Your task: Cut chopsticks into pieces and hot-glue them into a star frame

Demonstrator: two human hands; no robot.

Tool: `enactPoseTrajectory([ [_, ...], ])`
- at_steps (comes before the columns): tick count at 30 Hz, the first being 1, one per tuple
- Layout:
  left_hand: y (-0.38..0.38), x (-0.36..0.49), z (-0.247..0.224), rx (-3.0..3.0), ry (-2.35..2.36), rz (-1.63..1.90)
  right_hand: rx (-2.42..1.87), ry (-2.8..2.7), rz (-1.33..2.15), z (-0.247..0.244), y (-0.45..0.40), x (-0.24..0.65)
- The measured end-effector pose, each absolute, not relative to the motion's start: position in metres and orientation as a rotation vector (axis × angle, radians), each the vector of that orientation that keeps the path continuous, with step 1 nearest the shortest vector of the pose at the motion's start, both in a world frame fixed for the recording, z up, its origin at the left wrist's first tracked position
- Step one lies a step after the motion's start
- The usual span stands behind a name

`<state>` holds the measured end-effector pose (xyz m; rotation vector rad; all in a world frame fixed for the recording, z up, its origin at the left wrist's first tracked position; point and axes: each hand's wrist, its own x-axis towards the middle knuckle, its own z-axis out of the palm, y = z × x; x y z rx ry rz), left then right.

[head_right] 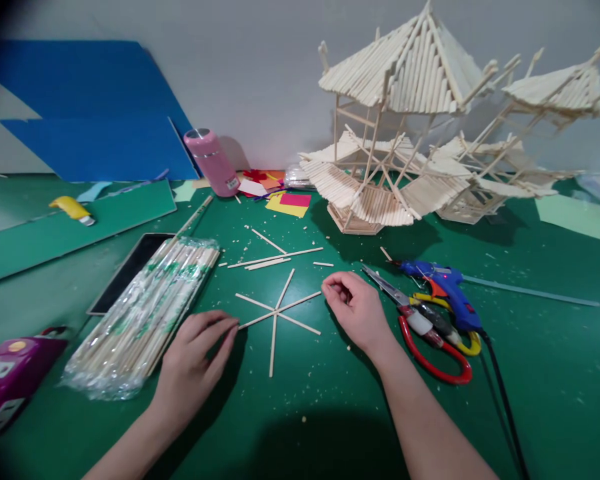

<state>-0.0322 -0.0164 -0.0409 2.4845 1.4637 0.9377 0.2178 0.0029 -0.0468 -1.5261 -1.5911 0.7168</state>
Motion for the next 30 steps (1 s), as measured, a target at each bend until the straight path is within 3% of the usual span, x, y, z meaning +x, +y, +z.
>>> enactPoseTrajectory([
  [8, 0.009, -0.027, -0.035, 2.432, 1.475, 0.788, -1.527, -1.644, 0.713, -0.044, 0.0, 0.212],
  [13, 0.008, -0.02, -0.041, 2.473, 1.394, 0.628, -1.513, -1.958, 0.688, -0.036, -0.027, 0.185],
  [22, 0.007, -0.017, -0.055, 2.526, 1.303, 0.619, -1.554, -2.182, 0.833, -0.045, -0.053, 0.157],
  [30, 0.011, -0.017, -0.06, 2.493, 1.236, 0.606, -1.528, -2.259, 0.707, -0.055, -0.052, 0.155],
])
